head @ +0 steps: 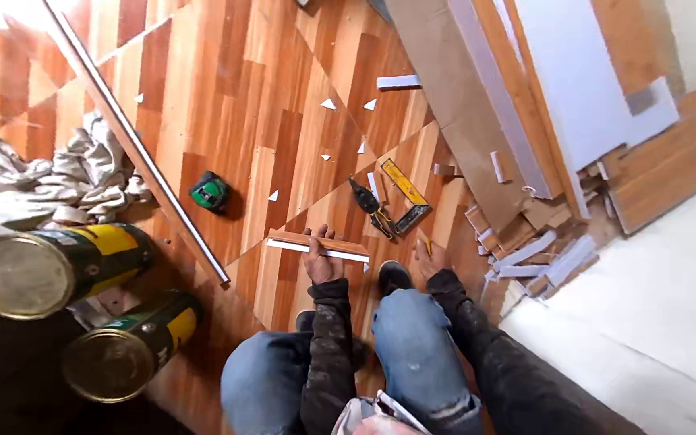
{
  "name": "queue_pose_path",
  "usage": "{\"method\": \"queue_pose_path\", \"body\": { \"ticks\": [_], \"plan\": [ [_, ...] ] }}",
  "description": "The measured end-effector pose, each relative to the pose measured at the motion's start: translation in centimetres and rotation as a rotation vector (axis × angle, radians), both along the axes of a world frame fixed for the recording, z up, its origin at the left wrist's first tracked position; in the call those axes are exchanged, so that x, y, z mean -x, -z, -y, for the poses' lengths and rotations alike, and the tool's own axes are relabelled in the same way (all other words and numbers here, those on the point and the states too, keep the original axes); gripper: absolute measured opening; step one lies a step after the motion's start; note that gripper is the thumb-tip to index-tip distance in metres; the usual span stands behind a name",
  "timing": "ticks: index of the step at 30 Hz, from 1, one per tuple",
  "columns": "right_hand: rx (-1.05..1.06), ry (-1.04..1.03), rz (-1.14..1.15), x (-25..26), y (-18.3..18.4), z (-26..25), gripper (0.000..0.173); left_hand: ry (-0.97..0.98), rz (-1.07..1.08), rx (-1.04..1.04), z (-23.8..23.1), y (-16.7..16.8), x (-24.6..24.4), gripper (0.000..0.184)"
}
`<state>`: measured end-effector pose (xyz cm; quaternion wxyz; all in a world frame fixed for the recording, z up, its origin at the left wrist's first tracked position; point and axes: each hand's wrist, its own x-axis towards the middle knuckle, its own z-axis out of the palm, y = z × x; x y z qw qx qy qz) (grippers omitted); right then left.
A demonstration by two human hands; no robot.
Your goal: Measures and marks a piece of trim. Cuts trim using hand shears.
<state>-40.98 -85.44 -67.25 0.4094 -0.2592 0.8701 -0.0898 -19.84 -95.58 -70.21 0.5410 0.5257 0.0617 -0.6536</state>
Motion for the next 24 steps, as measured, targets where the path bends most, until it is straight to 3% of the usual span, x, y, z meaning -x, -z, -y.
{"method": "queue_pose_path", "body": {
  "ticks": [6, 11, 14, 17, 20, 24],
  "plan": [
    [-0.174, 0.217, 0.032, -0.8, -14.6, -7.5, 0.051, 0.389, 0.242, 0.051, 1.8, -13.1, -0.6, 0.021],
    [-0.337, 0.389, 0.066, -5.4, -26.4, -15.7, 0.050, 0.884, 0.446, -0.098, 0.1, -24.0, -1.5, 0.020],
    [-0.419, 0.430, 0.124, -7.2, -30.4, -18.8, 0.053, 1.175, 0.527, -0.118, -1.1, -27.6, -2.4, 0.022],
    [-0.366, 0.501, 0.099, -6.9, -28.0, -19.0, 0.049, 1.446, 0.654, -0.166, -1.8, -24.6, -1.5, 0.027],
    [-0.252, 0.537, 0.088, -4.8, -20.6, -17.0, 0.046, 1.730, 0.870, -0.199, -0.8, -18.3, 1.2, 0.041],
    [-0.191, 0.526, 0.105, -1.4, -10.4, -11.5, 0.045, 1.796, 1.110, -0.130, -0.3, -7.3, 5.6, 0.055]
  ]
}}
